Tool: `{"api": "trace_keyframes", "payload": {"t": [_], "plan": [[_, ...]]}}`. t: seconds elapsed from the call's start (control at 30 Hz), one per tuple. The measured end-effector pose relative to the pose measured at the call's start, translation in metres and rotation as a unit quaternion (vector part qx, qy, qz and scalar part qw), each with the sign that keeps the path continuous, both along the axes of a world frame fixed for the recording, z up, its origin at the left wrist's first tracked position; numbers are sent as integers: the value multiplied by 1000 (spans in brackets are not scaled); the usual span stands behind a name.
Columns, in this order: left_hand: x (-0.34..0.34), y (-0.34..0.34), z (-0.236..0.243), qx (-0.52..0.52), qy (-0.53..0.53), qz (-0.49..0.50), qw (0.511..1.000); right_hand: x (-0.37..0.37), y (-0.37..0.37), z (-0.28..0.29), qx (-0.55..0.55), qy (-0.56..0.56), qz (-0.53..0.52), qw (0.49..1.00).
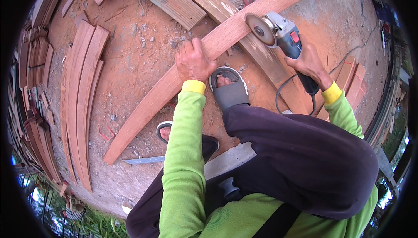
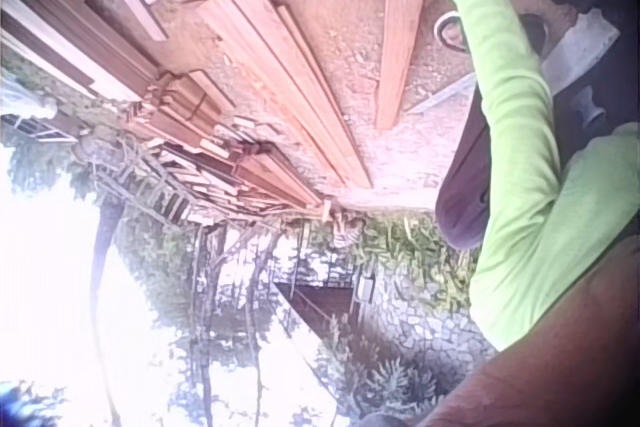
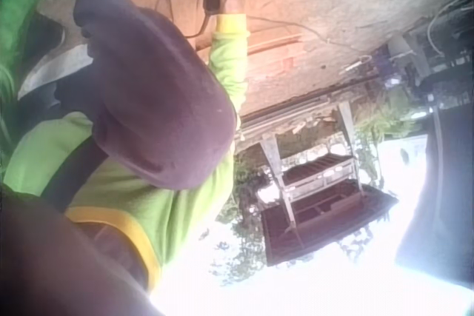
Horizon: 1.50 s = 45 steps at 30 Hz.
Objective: The person uses an angle grinder to cut wooden planks. They hold the planks with one hand and operate the grinder with the other, cutting multiple pieces and placing them aside.
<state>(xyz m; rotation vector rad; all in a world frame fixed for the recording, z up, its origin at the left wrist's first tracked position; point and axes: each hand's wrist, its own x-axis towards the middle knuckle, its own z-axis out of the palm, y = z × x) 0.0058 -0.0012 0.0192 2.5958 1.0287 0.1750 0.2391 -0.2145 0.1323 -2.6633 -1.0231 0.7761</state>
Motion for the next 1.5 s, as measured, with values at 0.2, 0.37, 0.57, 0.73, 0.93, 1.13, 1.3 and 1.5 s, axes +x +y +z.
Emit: {"api": "trace_keyframes", "payload": {"t": [0.2, 0.37, 0.57, 0.73, 0.93, 1.13, 1.3, 1.5], "plan": [[0, 0, 0, -1, 6, 0, 1000, 0, 1, 0, -8, 1, -1, 1000], [1, -1, 0, 2, -4, 0, 1000, 0, 1, -1, -7, 2, -5, 1000], [0, 0, -1, -2, -5, 0, 1000, 0, 3, -1, 6, 4, -5, 1000], [1, -1, 1, -1, -5, 1, 1000, -1, 3, -1, 9, 0, -3, 1000], [0, 0, 0, 4, -10, -1, 1000, 0, 5, -1, 5, 7, -8, 1000], [0, 0, 2, -12, 6, 5, 1000, -1, 7, -1, 4, 0, -8, 1000], [0, 0, 1, -11, 11, 3, 1000, -2, 9, 1, 13, 0, -10, 1000], [0, 0, 1, -9, 9, 2, 1000, -1, 7, -3, 33, -1, -2, 999]]}}
